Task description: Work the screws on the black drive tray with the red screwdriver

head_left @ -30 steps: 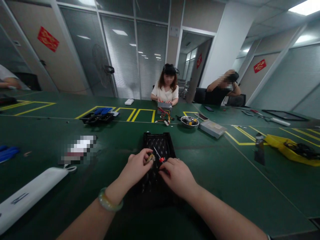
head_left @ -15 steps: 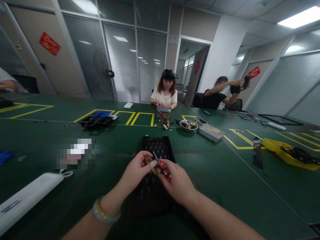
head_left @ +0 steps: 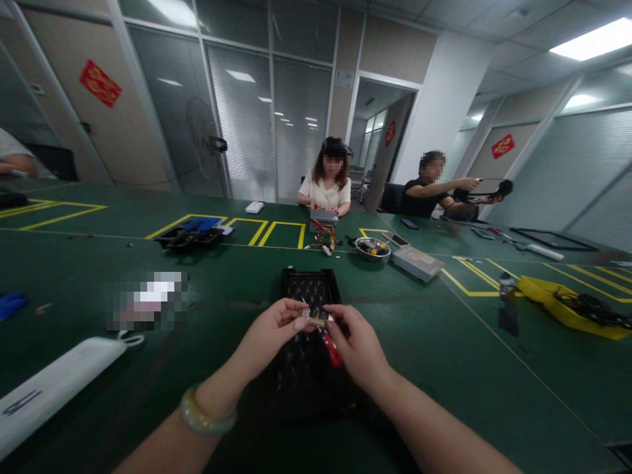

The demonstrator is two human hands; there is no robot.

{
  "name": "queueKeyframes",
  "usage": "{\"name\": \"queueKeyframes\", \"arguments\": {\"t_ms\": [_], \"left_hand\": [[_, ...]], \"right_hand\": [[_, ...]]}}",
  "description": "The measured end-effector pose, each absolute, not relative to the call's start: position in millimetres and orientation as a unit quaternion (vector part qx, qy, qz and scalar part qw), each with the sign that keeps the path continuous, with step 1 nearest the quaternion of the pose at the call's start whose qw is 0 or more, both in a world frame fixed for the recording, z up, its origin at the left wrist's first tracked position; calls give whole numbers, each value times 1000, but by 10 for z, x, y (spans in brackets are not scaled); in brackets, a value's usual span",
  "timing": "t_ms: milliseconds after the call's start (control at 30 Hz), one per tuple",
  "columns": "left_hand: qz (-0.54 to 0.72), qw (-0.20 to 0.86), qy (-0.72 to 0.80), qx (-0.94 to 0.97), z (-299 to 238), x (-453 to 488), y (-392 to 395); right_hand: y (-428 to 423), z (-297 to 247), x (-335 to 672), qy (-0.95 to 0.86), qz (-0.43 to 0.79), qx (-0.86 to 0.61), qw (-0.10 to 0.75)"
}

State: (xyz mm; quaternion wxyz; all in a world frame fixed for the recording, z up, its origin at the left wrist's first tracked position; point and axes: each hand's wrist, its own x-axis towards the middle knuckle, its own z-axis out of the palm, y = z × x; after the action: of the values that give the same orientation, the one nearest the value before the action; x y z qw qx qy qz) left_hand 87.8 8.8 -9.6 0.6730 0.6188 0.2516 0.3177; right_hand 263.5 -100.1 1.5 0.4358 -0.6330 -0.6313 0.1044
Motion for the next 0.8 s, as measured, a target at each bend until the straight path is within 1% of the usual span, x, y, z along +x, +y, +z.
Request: {"name": "queueKeyframes", "arguments": {"t_ms": [200, 433, 600, 800], "left_hand": [[311, 657, 252, 639, -130, 864, 122], [315, 630, 253, 663, -31, 837, 82], [319, 633, 254, 658, 33, 825, 55], [336, 635, 257, 647, -11, 823, 83]], "right_hand": [[-964, 20, 2700, -624, 106, -626, 455], [-975, 54, 2685, -630, 97, -615, 465], [-958, 32, 2687, -636, 82, -610, 465], [-971, 42, 2690, -663, 77, -590, 455]]}}
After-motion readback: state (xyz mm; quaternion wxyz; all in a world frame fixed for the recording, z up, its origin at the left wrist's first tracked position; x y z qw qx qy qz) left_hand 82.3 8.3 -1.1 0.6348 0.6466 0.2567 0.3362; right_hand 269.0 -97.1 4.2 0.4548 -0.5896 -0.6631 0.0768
